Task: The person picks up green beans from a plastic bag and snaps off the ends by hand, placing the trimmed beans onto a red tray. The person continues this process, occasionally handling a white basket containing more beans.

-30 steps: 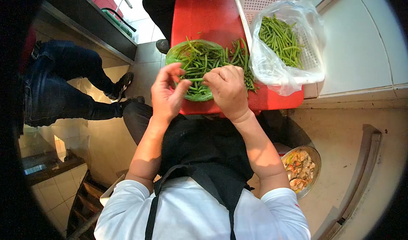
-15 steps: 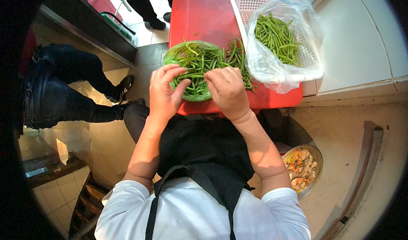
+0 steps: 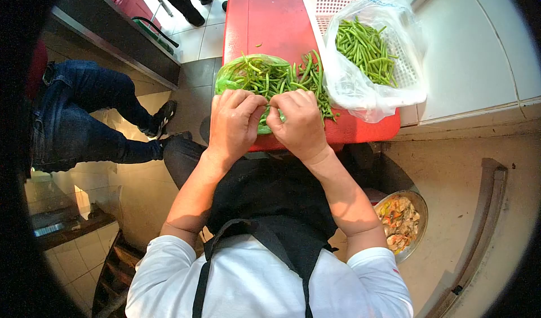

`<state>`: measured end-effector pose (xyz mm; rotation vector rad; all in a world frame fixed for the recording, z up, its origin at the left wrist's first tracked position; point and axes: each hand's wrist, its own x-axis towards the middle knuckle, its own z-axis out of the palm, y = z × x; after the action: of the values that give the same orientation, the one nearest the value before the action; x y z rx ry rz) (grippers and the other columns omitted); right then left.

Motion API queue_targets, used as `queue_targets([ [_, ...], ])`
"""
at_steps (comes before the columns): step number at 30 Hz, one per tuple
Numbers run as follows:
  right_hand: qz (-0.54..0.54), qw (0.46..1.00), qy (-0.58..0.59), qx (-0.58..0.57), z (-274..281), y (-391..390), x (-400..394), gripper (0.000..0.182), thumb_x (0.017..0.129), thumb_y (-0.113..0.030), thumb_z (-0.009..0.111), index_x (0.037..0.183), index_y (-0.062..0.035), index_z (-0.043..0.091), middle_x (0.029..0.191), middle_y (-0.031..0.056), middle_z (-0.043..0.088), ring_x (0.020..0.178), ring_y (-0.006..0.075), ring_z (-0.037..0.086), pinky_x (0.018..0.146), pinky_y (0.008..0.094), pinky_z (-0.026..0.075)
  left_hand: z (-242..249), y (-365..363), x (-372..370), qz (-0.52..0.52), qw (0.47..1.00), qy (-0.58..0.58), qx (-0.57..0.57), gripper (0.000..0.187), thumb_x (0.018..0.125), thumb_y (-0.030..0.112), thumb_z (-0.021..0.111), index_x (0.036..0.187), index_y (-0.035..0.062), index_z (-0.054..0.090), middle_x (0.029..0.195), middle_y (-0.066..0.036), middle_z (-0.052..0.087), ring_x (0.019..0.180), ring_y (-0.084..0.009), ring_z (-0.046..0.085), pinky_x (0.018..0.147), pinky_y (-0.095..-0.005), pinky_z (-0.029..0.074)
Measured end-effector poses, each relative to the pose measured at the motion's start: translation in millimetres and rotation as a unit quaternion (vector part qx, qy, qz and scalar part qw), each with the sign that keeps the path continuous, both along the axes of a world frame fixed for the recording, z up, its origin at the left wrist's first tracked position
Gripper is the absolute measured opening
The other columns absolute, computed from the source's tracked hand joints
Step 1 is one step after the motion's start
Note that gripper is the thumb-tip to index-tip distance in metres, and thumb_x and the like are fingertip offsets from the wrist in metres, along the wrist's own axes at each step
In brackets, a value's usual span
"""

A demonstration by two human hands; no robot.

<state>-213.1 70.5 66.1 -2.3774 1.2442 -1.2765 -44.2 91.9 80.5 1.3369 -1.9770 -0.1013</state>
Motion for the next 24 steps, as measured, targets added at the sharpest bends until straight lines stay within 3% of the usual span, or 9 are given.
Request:
queue_targets([
  [4,-0.037,0.971,-0.161,0.170,3,10,7,0.007,0.080,-0.006,0.067,0.086,-0.0024,0.066,0.079,0.0129,0.065,0.074,0.0310,0.065,0.070,0.0403,0.051,-5,-1,-5,-0.005,0.997,0.076,0.011,0.009,0.083,0.011,0.071,0.092,0.0098,0.069,0.087,-0.007,0.064,0.087,-0.0285,0.059,0.076,-0.0424,0.042],
  [7,-0.020,0.934,-0.249,0.256,-18,9,8,0.012,0.086,-0.009,0.068,0.093,0.0006,0.069,0.084,0.0135,0.070,0.079,0.0214,0.070,0.074,0.0342,0.054,-7,-2,-8,-0.006,0.968,0.233,0.091,0.008,0.088,0.006,0.070,0.095,0.0039,0.068,0.089,-0.014,0.064,0.081,-0.0308,0.062,0.074,-0.0400,0.048],
  [9,-0.020,0.945,-0.215,0.246,-12,13,11,0.010,0.085,-0.007,0.070,0.093,-0.0015,0.069,0.083,0.0132,0.069,0.079,0.0278,0.069,0.073,0.0372,0.054,5,-2,-13,0.023,0.934,0.328,0.139,0.007,0.092,0.008,0.069,0.095,0.0015,0.067,0.088,-0.012,0.064,0.075,-0.0245,0.061,0.071,-0.0333,0.049],
  [10,-0.015,0.964,-0.175,0.200,-9,15,10,0.009,0.085,-0.007,0.071,0.093,-0.0030,0.068,0.085,0.0130,0.068,0.080,0.0299,0.067,0.073,0.0394,0.053,3,-4,-11,0.020,0.921,0.361,0.142,0.008,0.097,0.010,0.067,0.100,0.0023,0.065,0.087,-0.004,0.063,0.075,-0.0124,0.057,0.071,-0.0261,0.047],
  [13,-0.079,0.991,-0.068,0.083,-18,17,-1,0.010,0.085,-0.006,0.072,0.094,-0.0058,0.067,0.092,0.0130,0.067,0.083,0.0333,0.064,0.073,0.0435,0.051,0,-9,-6,-0.016,0.805,0.567,0.176,0.009,0.100,0.010,0.064,0.107,0.0041,0.062,0.089,0.003,0.060,0.078,-0.0052,0.054,0.071,-0.0217,0.045],
  [14,-0.114,0.992,-0.035,0.051,-27,17,-7,0.010,0.085,-0.006,0.072,0.094,-0.0065,0.067,0.094,0.0131,0.067,0.083,0.0339,0.063,0.073,0.0444,0.050,1,-11,-2,-0.024,0.798,0.576,0.173,0.010,0.102,0.010,0.061,0.111,0.0050,0.060,0.091,0.006,0.058,0.080,-0.0015,0.051,0.072,-0.0190,0.043],
  [17,-0.198,0.978,-0.052,0.041,-56,10,-21,0.021,0.087,-0.004,0.069,0.107,-0.0029,0.066,0.099,0.0156,0.066,0.095,0.0363,0.064,0.084,0.0449,0.051,-2,-14,5,0.006,0.781,0.599,0.177,0.009,0.102,0.010,0.060,0.109,0.0045,0.060,0.093,0.005,0.058,0.083,-0.0024,0.051,0.074,-0.0188,0.042],
  [19,-0.238,0.971,-0.027,-0.013,-50,10,-19,0.028,0.088,-0.002,0.068,0.116,-0.0014,0.064,0.099,0.0155,0.066,0.098,0.0361,0.063,0.089,0.0442,0.051,-4,-16,4,0.010,0.777,0.604,0.178,0.011,0.104,0.016,0.059,0.104,0.0044,0.059,0.082,0.005,0.052,0.071,-0.0045,0.045,0.064,-0.0211,0.038],
  [24,-0.151,0.985,-0.088,-0.007,-13,24,-3,0.027,0.087,-0.003,0.070,0.114,-0.0022,0.067,0.100,0.0143,0.066,0.094,0.0337,0.063,0.086,0.0419,0.051,-10,-13,0,-0.006,0.768,0.616,0.177,0.011,0.103,0.014,0.061,0.110,0.0055,0.061,0.083,0.004,0.055,0.069,-0.0043,0.045,0.063,-0.0197,0.037],
])
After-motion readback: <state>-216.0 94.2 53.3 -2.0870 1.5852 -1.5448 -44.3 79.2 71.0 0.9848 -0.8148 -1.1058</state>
